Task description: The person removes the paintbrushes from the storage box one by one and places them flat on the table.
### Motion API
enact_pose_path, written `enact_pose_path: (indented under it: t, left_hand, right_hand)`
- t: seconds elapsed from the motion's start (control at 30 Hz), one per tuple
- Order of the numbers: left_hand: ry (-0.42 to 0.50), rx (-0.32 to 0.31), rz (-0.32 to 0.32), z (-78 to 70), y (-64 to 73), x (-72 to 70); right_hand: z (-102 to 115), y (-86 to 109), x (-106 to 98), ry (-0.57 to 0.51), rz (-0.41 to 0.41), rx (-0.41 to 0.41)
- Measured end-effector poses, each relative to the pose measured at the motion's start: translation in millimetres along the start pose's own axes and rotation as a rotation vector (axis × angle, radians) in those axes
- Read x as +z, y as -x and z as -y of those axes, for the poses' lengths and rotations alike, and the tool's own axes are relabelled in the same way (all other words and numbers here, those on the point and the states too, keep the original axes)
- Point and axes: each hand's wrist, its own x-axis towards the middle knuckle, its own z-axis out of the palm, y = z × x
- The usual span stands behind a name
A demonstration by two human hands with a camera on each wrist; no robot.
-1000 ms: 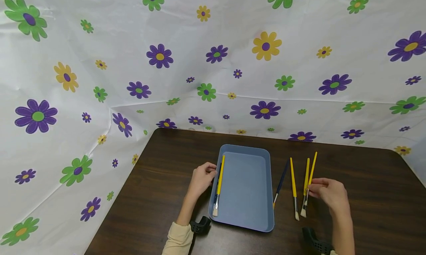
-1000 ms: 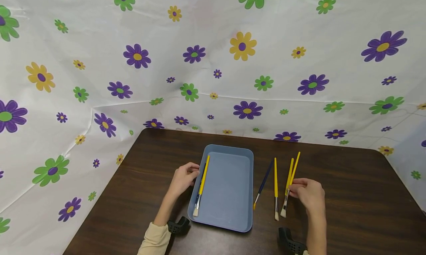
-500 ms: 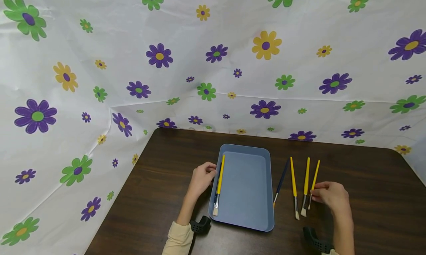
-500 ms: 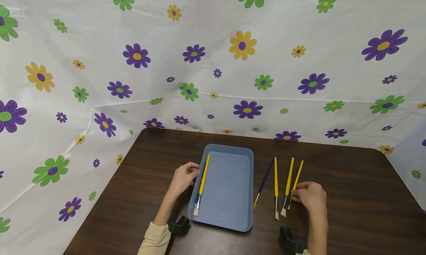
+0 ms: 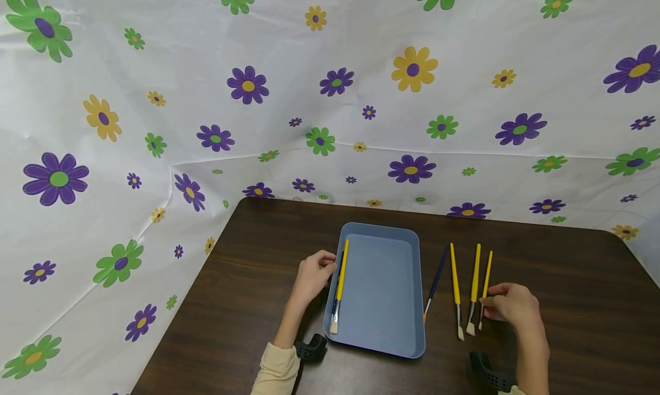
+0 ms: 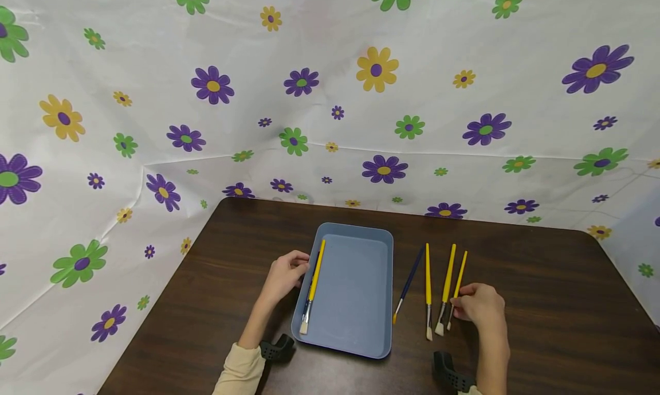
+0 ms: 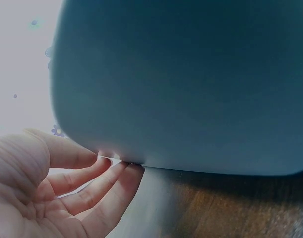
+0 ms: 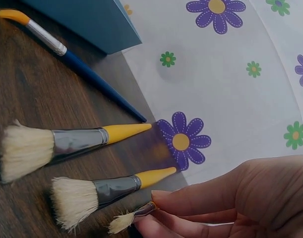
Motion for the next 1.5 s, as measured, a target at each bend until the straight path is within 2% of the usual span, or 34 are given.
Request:
enact_pose_path:
  t: [0.33,0.53,0.87,1.5]
  left_hand:
    - [-0.005,-0.012,0.004,-1.0,0.5,0.2]
    - [-0.007,-0.003,0.005,-1.2,1.2,0.4]
    - [-0.010,-0.004,0.005,-0.7,0.6,0.5]
    - [-0.002,-0.003,0.003,-1.1,0.2,-0.3]
  right_hand:
    - [-0.3,2.4,0.7,-0.008,0.014,-0.030]
    - [-0.4,2.9,0.0,-0.032,0.018,-0.022]
    - [0.4,2.9,-0.2,-0.009,0.007,-0.015]
    - [1.4,2.0,-1.4,0.035,-0.056,-0.029]
